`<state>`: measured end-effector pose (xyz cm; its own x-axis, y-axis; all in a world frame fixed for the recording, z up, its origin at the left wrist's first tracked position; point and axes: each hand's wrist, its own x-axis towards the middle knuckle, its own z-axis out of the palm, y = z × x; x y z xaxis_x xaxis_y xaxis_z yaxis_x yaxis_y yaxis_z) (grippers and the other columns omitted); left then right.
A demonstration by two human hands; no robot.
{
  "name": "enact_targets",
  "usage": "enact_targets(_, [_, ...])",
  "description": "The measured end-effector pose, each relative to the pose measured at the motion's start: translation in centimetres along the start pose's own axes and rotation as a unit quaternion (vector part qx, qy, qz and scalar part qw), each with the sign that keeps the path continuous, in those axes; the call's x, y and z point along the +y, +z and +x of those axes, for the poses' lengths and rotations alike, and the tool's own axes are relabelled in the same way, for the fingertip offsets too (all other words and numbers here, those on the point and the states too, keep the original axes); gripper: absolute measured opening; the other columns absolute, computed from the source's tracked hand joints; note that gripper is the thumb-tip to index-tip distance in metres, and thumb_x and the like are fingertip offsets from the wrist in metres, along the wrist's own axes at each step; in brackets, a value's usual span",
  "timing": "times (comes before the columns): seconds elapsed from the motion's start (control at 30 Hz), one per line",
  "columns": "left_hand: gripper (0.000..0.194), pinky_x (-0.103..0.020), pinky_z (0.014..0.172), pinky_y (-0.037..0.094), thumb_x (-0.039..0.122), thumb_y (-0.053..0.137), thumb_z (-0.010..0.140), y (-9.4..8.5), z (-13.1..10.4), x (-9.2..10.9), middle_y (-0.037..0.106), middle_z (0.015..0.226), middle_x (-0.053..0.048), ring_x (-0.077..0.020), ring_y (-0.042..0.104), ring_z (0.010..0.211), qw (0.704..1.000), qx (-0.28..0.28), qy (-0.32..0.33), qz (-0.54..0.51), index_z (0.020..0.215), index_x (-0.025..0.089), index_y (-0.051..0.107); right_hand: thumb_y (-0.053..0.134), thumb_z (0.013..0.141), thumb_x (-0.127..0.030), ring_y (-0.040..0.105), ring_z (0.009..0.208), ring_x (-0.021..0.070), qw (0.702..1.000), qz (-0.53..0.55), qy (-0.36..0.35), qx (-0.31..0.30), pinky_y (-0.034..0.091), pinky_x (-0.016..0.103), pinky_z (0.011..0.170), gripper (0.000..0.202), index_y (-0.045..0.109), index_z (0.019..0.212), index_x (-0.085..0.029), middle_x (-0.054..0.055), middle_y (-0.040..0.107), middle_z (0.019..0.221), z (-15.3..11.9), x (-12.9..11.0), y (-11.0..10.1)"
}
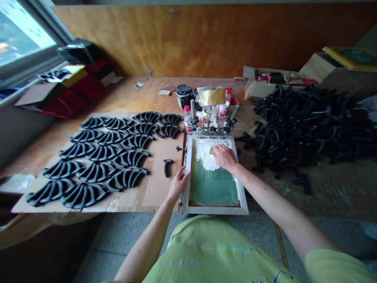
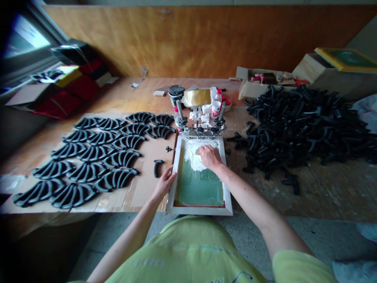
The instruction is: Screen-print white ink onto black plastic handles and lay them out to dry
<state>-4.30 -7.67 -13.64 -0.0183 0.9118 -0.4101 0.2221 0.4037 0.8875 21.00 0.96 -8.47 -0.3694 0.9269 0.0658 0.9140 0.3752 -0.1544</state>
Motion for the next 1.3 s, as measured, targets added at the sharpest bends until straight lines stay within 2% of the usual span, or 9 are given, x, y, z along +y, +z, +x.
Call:
enact_targets(0.2, [0.072, -0.02, 0.056, 0.042, 0.057, 0.06, 0.081, 0.1, 0.1, -0.4, 0.065, 0.081, -0.002, -0.0131, 0.057, 0.067, 1.0, 0.003, 0.011, -0.008, 0.141, 0.018, 0.049, 0.05, 0.083, -0.008, 0.057, 0.088, 0.0217, 0.98, 0.049, -0.193, -0.018, 0.042, 0.03, 0.076, 0.018, 0.066, 0.089, -0.014, 0.009, 0.067, 0.089, -4.1, 0.2, -1.4])
enact_targets(0.33, [0.072, -0.02, 0.055, 0.041, 0.057, 0.061, 0.081, 0.1, 0.0, -0.3, 0.066, 0.08, -0.002, -0.0132, 0.057, 0.066, 1.0, 0.01, 0.021, -0.002, 0.14, 0.018, 0.05, 0.055, 0.083, -0.011, 0.056, 0.084, 0.0197, 0.987, 0.067, -0.149, -0.002, 0.042, 0.028, 0.072, 0.012, 0.064, 0.083, -0.017, 0.006, 0.066, 0.085, -2.8, 0.7, -2.1])
enact_targets(0.43, [0.073, -0.02, 0.052, 0.039, 0.058, 0.062, 0.079, 0.1, 0.0, -0.1, 0.065, 0.077, -0.001, -0.0125, 0.054, 0.061, 1.0, 0.013, 0.017, 0.001, 0.138, 0.017, 0.052, 0.051, 0.083, -0.006, 0.055, 0.091, 0.0221, 0.994, 0.04, -0.1, 0.032, 0.043, 0.031, 0.077, 0.017, 0.065, 0.087, -0.015, 0.01, 0.065, 0.09, -2.3, -0.3, -0.9])
enact_targets(0.63, [0.072, -0.02, 0.05, 0.038, 0.058, 0.06, 0.079, 0.0, -0.2, 0.3, 0.065, 0.077, -0.002, -0.0125, 0.055, 0.059, 1.0, 0.007, 0.003, 0.003, 0.138, 0.017, 0.052, 0.049, 0.083, -0.006, 0.055, 0.094, 0.0219, 0.978, 0.072, -0.193, 0.015, 0.044, 0.031, 0.08, 0.021, 0.065, 0.092, -0.016, 0.009, 0.065, 0.092, -5.0, -1.1, 0.1])
enact_targets(0.77, [0.072, -0.02, 0.052, 0.04, 0.057, 0.061, 0.079, 0.1, -0.5, 0.9, 0.065, 0.078, -0.003, -0.0128, 0.056, 0.062, 1.0, 0.016, 0.002, 0.004, 0.138, 0.015, 0.052, 0.058, 0.086, -0.018, 0.06, 0.087, 0.0201, 0.986, 0.112, -0.122, 0.013, 0.043, 0.029, 0.076, 0.008, 0.064, 0.091, -0.019, 0.006, 0.068, 0.09, -2.1, -0.1, -2.1])
enact_targets(0.9, [0.073, -0.02, 0.051, 0.04, 0.058, 0.062, 0.077, 0.1, -0.8, 1.5, 0.064, 0.076, -0.002, -0.0127, 0.056, 0.061, 1.0, 0.02, -0.001, -0.005, 0.136, 0.015, 0.053, 0.061, 0.084, -0.024, 0.063, 0.09, 0.0209, 0.992, 0.12, -0.002, 0.03, 0.043, 0.028, 0.074, 0.02, 0.064, 0.104, -0.021, 0.006, 0.07, 0.103, 3.0, 0.9, -3.7])
enact_targets(1.03, [0.078, -0.02, 0.049, 0.038, 0.059, 0.064, 0.075, 0.0, -1.3, 2.6, 0.064, 0.073, 0.0, -0.0122, 0.055, 0.058, 1.0, 0.011, 0.002, -0.029, 0.139, 0.016, 0.05, 0.064, 0.081, -0.026, 0.065, 0.092, 0.0228, 0.993, 0.109, 0.049, 0.012, 0.045, 0.028, 0.075, 0.031, 0.063, 0.112, -0.023, 0.006, 0.071, 0.105, 5.6, 2.1, -4.1])
enact_targets(1.17, [0.086, -0.021, 0.048, 0.037, 0.058, 0.068, 0.073, -0.5, -2.4, 5.5, 0.065, 0.069, 0.001, -0.0119, 0.054, 0.053, 0.999, 0.0, -0.005, -0.054, 0.145, 0.019, 0.044, 0.069, 0.079, -0.028, 0.065, 0.091, 0.0232, 0.992, 0.114, 0.049, 0.01, 0.046, 0.029, 0.076, 0.043, 0.06, 0.12, -0.024, 0.006, 0.071, 0.104, 6.4, 3.1, -4.7])
enact_targets(1.3, [0.066, -0.023, 0.055, 0.045, 0.063, 0.064, 0.076, -1.6, -3.6, 9.8, 0.07, 0.082, -0.004, -0.017, 0.062, 0.067, 0.998, 0.016, 0.036, -0.047, 0.125, 0.018, 0.063, 0.073, 0.078, -0.03, 0.062, 0.094, 0.0228, 0.981, 0.135, 0.046, 0.129, 0.047, 0.033, 0.083, 0.052, 0.057, 0.127, -0.021, 0.008, 0.067, 0.111, 6.6, 5.1, -7.0])
